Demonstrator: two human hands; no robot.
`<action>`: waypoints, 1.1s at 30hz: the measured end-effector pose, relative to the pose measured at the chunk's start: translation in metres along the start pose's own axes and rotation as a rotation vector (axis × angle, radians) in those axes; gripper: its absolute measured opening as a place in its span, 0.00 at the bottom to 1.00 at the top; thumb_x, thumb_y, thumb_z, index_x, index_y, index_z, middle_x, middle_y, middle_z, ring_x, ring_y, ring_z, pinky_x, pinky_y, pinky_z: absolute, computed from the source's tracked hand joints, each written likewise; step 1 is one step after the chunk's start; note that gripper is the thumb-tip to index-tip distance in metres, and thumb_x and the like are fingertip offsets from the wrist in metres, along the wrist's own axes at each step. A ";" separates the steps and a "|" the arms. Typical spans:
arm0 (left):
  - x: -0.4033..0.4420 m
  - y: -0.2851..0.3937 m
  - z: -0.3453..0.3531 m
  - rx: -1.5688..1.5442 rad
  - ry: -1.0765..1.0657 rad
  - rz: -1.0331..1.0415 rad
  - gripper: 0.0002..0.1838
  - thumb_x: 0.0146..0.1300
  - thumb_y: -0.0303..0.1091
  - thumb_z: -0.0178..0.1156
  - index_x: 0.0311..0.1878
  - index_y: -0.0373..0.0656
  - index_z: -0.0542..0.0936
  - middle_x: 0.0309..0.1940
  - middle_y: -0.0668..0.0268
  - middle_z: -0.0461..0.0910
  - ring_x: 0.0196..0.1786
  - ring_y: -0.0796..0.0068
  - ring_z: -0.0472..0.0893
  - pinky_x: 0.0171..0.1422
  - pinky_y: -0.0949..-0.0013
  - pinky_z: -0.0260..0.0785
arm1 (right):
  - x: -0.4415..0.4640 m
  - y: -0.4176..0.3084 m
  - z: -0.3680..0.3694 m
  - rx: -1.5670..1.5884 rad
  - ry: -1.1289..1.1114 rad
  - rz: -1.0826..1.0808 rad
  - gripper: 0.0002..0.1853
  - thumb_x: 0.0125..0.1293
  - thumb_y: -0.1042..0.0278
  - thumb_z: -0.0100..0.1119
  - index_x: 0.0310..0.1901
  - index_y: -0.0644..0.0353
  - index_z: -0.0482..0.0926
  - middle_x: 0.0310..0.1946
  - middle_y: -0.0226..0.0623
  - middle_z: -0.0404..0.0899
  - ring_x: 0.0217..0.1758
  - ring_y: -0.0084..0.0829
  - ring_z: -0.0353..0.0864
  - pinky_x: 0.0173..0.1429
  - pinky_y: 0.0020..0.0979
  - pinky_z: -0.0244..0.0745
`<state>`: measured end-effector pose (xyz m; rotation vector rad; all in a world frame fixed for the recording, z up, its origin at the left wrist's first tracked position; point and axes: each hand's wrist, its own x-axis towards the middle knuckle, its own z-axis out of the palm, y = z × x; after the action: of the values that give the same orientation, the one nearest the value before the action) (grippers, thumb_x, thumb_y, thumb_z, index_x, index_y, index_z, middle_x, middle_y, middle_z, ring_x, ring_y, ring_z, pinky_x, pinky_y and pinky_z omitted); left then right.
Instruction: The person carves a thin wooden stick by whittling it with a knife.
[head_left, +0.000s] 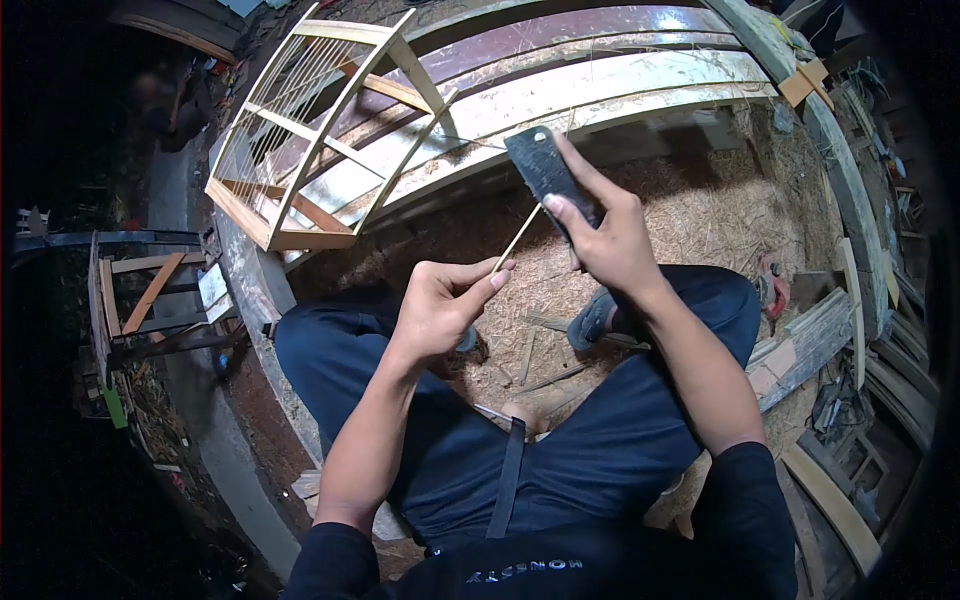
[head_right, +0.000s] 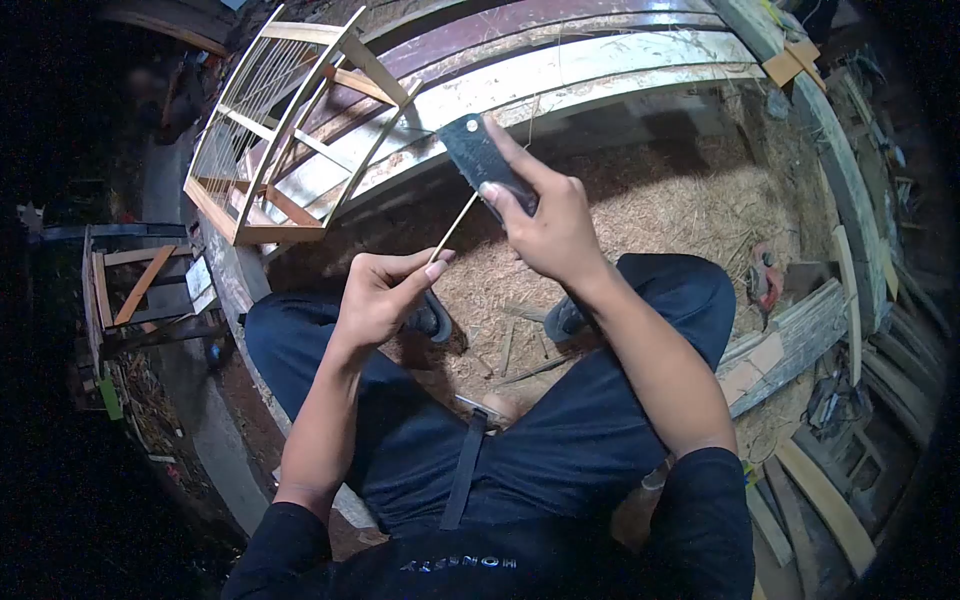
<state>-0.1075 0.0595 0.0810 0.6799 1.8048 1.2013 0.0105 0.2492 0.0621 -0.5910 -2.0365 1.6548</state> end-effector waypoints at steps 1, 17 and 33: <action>0.000 -0.003 0.001 -0.008 0.003 0.004 0.14 0.71 0.32 0.65 0.54 0.34 0.86 0.21 0.83 0.70 0.23 0.93 0.61 0.24 0.78 0.49 | 0.001 -0.002 -0.001 0.003 0.014 0.017 0.35 0.66 0.76 0.62 0.75 0.47 0.67 0.61 0.53 0.80 0.57 0.37 0.86 0.60 0.34 0.79; 0.003 -0.005 0.001 0.001 0.021 0.043 0.13 0.71 0.30 0.65 0.54 0.34 0.86 0.22 0.84 0.71 0.24 0.94 0.61 0.25 0.79 0.49 | -0.002 -0.008 0.005 -0.014 -0.008 0.029 0.34 0.66 0.78 0.61 0.74 0.48 0.69 0.57 0.58 0.81 0.58 0.38 0.85 0.62 0.36 0.79; 0.000 -0.004 -0.001 0.002 0.015 0.005 0.13 0.72 0.32 0.65 0.54 0.34 0.86 0.22 0.84 0.72 0.24 0.94 0.62 0.25 0.79 0.51 | -0.001 -0.005 0.003 -0.015 -0.018 -0.027 0.34 0.66 0.78 0.61 0.74 0.50 0.68 0.60 0.54 0.80 0.60 0.41 0.84 0.66 0.35 0.76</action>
<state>-0.1087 0.0573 0.0777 0.6783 1.8176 1.2107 0.0089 0.2453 0.0659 -0.5532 -2.0623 1.6362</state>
